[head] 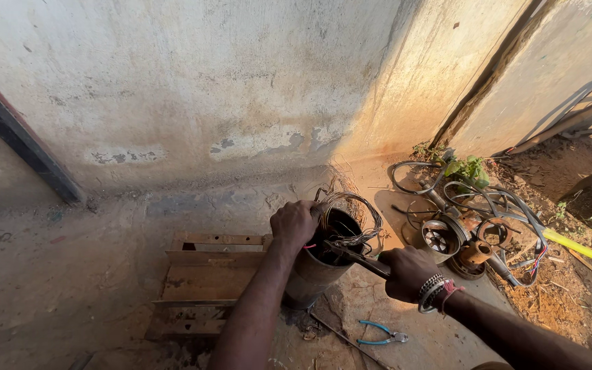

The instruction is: The person uses pliers to pull and separate copper wires from a metal container. They repeatedly reach into the container, extract wire bundles, and place them on the floor beside the container.

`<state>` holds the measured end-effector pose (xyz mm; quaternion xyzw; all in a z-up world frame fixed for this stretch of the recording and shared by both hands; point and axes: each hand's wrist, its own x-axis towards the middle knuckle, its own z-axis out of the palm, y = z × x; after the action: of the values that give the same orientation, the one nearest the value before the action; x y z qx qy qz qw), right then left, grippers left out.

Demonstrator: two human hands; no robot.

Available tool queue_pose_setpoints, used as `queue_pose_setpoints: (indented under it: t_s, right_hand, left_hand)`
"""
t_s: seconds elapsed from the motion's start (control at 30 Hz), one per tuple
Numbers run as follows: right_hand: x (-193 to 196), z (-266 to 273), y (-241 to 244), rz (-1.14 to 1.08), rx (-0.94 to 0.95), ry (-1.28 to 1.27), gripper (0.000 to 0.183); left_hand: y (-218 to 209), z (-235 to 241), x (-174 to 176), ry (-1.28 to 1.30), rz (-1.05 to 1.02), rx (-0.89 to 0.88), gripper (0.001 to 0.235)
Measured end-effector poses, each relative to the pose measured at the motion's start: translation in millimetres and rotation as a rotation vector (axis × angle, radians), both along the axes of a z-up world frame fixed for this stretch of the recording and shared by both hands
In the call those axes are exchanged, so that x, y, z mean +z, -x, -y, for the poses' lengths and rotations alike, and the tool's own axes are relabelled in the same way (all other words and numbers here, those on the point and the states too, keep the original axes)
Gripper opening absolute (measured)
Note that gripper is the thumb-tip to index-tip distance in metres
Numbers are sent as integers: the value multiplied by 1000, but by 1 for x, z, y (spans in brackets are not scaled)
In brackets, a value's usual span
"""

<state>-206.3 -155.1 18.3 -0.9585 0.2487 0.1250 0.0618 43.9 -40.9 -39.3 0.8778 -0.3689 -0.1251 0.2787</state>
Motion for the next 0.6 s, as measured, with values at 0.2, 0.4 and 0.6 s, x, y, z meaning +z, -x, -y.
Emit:
queue_pose_setpoints:
  t_s: [0.2,0.4,0.6]
  right_hand:
    - [-61,-22,19,465,-281,-275,45]
    - [-107,-25,19,767,-172,-244,56]
    - [-74,-18,21,345,134,121,42]
  left_hand:
    - [0,2,-2,88,174,4,55]
    - [6,-6,7,81,52,93,54]
    - [6,-3,1,76,44,150,45]
